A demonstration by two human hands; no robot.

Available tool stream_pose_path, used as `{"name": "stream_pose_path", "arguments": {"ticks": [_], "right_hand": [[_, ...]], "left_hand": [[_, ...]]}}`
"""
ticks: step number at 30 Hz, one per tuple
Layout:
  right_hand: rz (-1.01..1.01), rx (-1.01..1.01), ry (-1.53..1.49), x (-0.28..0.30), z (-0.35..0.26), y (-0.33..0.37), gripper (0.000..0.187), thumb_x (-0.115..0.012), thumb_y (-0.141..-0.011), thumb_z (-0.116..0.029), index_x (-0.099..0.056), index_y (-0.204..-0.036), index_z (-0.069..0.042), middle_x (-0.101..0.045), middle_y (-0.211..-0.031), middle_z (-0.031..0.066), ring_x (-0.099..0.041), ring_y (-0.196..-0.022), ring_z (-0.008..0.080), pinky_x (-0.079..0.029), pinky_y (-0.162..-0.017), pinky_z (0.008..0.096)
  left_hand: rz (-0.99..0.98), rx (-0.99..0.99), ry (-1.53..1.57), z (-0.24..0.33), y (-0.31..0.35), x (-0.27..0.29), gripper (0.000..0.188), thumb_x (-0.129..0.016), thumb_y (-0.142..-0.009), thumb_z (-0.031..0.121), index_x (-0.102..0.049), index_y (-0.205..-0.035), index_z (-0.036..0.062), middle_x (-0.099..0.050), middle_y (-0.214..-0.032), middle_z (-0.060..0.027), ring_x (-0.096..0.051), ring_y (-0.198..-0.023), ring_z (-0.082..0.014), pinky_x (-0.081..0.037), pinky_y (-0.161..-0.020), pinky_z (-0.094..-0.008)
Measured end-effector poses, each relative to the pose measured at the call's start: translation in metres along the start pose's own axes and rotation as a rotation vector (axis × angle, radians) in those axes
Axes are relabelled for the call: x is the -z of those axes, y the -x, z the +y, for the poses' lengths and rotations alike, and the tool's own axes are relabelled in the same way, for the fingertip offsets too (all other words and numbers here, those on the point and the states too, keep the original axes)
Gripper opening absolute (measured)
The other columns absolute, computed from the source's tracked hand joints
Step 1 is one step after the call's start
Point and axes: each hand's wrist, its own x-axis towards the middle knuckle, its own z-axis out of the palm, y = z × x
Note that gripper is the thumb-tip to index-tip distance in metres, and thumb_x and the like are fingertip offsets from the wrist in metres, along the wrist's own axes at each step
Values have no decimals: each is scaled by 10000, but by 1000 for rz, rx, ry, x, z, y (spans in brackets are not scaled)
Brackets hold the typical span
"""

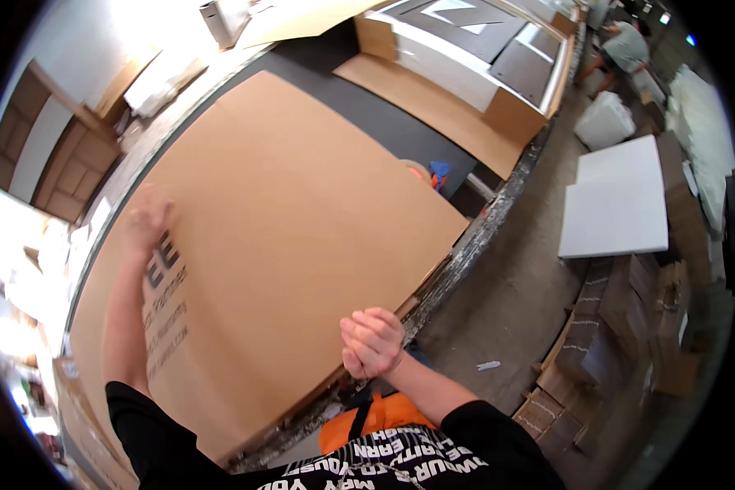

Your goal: The person tapes a large cardboard box along its seams using a handheld tape dispenser, then picks up a large white panel and places it into an open box on a conveyor belt.

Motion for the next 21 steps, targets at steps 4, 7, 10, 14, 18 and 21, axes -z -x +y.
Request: {"name": "stream_pose_path", "arguments": {"ticks": [4,7,10,14,18,21], "right_hand": [[-31,-34,34,2,-8,7,259,-546,-827,-211,-698,-749,-16,-715,-901,86,-656,-909,228,-513,-857,378],[-31,-38,44,-4,-18,13,240,-544,-811,-200,-696,-746,-26,-722,-908,83,-663,-904,224,-521,-848,380],[6,-36,41,-5,-19,14,205,-550,-781,-202,-675,-716,-53,-725,-881,79,-667,-854,210,-539,-777,352],[42,-13,47,-12,-21,13,189,-559,-747,-197,-653,-649,-65,-720,-779,74,-670,-750,198,-535,-683,328],[113,-23,42,-19,-18,11,270,-540,-799,-227,-629,-591,-80,-720,-753,52,-646,-724,168,-518,-644,313],[144,-12,-81,-35,-3,2,235,-569,-775,-203,-622,-583,-79,-723,-780,64,-661,-757,176,-532,-672,324]], "left_hand": [[-358,59,-234,-72,-93,-70,607,-345,-1020,421,-296,-1470,16,-352,-1491,-240,-458,-1293,-394,-372,-1076,-472],[-298,39,-34,-129,-152,-109,645,-239,-1026,482,-368,-1438,3,-390,-1472,-229,-379,-1355,-378,-314,-1114,-435],[-254,67,498,-123,-188,-138,629,-267,-1026,456,-518,-1300,-51,-518,-1367,-237,-454,-1309,-348,-332,-1082,-387],[-256,3,470,-158,-207,-161,596,-284,-1028,418,-558,-1225,-74,-593,-1258,-238,-532,-1203,-332,-370,-1023,-382],[-139,100,493,-151,-202,-161,578,-305,-1023,403,-570,-1173,-88,-601,-1215,-260,-535,-1182,-340,-372,-1013,-397],[-262,5,518,-208,-192,-129,586,-308,-1020,414,-573,-1179,-84,-589,-1237,-268,-516,-1211,-368,-366,-1017,-411]]}}
